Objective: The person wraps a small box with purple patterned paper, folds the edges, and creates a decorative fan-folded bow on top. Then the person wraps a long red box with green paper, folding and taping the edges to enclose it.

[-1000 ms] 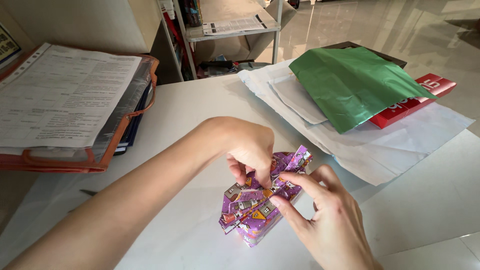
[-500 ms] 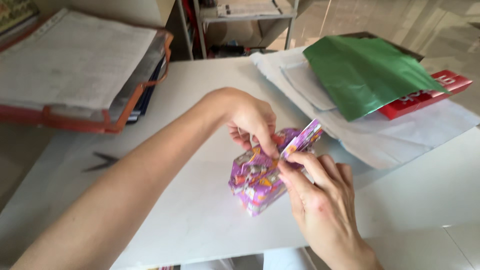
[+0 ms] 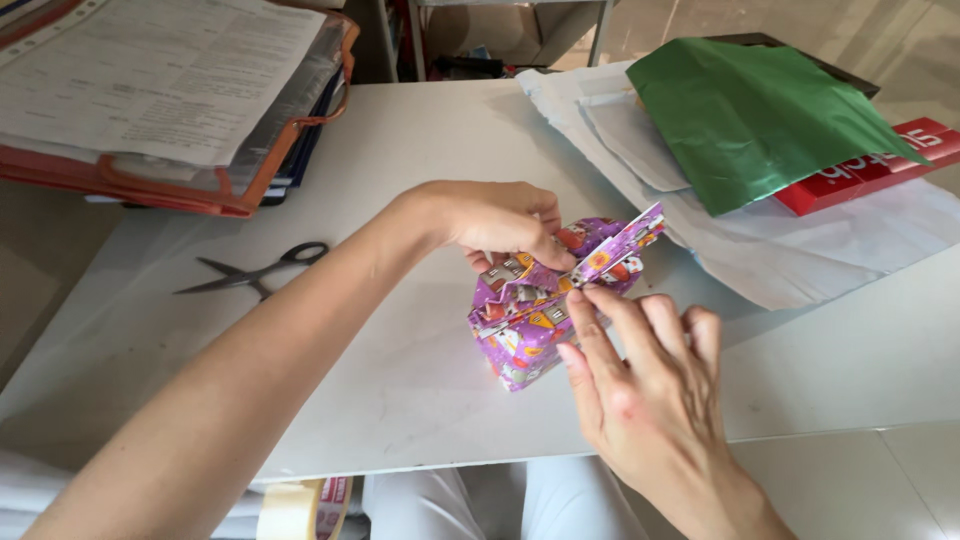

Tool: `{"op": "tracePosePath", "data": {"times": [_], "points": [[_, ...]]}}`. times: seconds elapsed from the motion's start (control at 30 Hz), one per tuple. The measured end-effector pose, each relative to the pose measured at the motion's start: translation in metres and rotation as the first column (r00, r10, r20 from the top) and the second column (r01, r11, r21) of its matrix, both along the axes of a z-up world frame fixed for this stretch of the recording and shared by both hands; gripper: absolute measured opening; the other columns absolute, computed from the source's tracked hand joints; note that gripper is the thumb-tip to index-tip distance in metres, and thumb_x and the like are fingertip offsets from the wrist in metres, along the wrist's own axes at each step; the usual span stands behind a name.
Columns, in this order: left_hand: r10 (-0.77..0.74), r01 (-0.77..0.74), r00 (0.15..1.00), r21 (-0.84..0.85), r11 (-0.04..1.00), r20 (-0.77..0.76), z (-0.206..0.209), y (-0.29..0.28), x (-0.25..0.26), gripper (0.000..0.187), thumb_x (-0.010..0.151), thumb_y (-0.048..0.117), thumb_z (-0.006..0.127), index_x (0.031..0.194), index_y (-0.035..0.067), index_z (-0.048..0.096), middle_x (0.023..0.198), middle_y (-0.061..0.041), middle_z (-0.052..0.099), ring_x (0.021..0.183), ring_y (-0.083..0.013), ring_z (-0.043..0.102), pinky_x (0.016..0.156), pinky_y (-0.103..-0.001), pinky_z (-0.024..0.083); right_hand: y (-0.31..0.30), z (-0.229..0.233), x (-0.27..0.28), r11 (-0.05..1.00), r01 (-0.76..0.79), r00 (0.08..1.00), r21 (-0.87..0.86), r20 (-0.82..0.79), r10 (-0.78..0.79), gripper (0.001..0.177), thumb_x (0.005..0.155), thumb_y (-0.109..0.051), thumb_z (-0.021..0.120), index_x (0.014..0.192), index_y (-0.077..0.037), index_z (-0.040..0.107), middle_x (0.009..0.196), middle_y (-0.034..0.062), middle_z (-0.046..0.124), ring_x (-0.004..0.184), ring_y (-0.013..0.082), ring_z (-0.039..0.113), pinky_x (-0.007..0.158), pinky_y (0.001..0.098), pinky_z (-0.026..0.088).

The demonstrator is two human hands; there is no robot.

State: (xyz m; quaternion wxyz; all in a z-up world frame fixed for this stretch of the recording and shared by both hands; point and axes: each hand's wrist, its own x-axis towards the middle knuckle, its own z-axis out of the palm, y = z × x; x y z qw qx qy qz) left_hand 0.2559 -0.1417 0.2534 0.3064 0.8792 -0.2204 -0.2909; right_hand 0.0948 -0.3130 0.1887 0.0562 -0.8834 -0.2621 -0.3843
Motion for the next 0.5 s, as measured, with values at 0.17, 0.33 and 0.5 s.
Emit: {"op": "tracePosePath", "data": {"times": [0.17,0.33,0.5], "points": [[0.022,-0.023,0.999,-0.020,1.000,-0.033,0.006,0.016,-0.009,0.052,0.078,0.042,0.073,0.122,0.015,0.063,0.099,-0.006,0.074,0.078,-0.0186,0.071,0.067,-0.036,0.061,0.004,-0.002,-0.003,0.995,0.089,0.996,-0.037,0.035,-0.088,0.046,0.089,-0.028,0.070,0.125,0.001,0.070,0.121,0.0114,0.065,0.098,0.0282,0.056,0.082,0.0476,0.037],[-0.082,0.085,0.987,-0.012,0.996,0.136,0.012,0.033,-0.013,0.044,0.080,0.039,0.074,0.117,0.016,0.066,0.091,0.000,0.079,0.077,-0.0126,0.070,0.069,-0.031,0.059,0.006,-0.004,-0.005,0.998,0.064,0.998,-0.012,0.024,-0.063,0.049,0.088,-0.028,0.068,0.126,0.003,0.069,0.124,0.0127,0.065,0.100,0.0283,0.056,0.084,0.0469,0.038],[-0.039,0.177,0.939,-0.382,0.907,0.343,0.031,0.056,-0.044,0.042,0.095,0.046,0.065,0.101,0.007,0.077,0.080,0.000,0.072,0.074,-0.0113,0.067,0.068,-0.029,0.057,0.001,-0.006,-0.002,0.995,-0.016,1.000,0.099,0.002,0.016,0.043,0.085,-0.025,0.070,0.119,0.002,0.071,0.119,0.0120,0.067,0.097,0.0277,0.059,0.083,0.0445,0.039]]}}
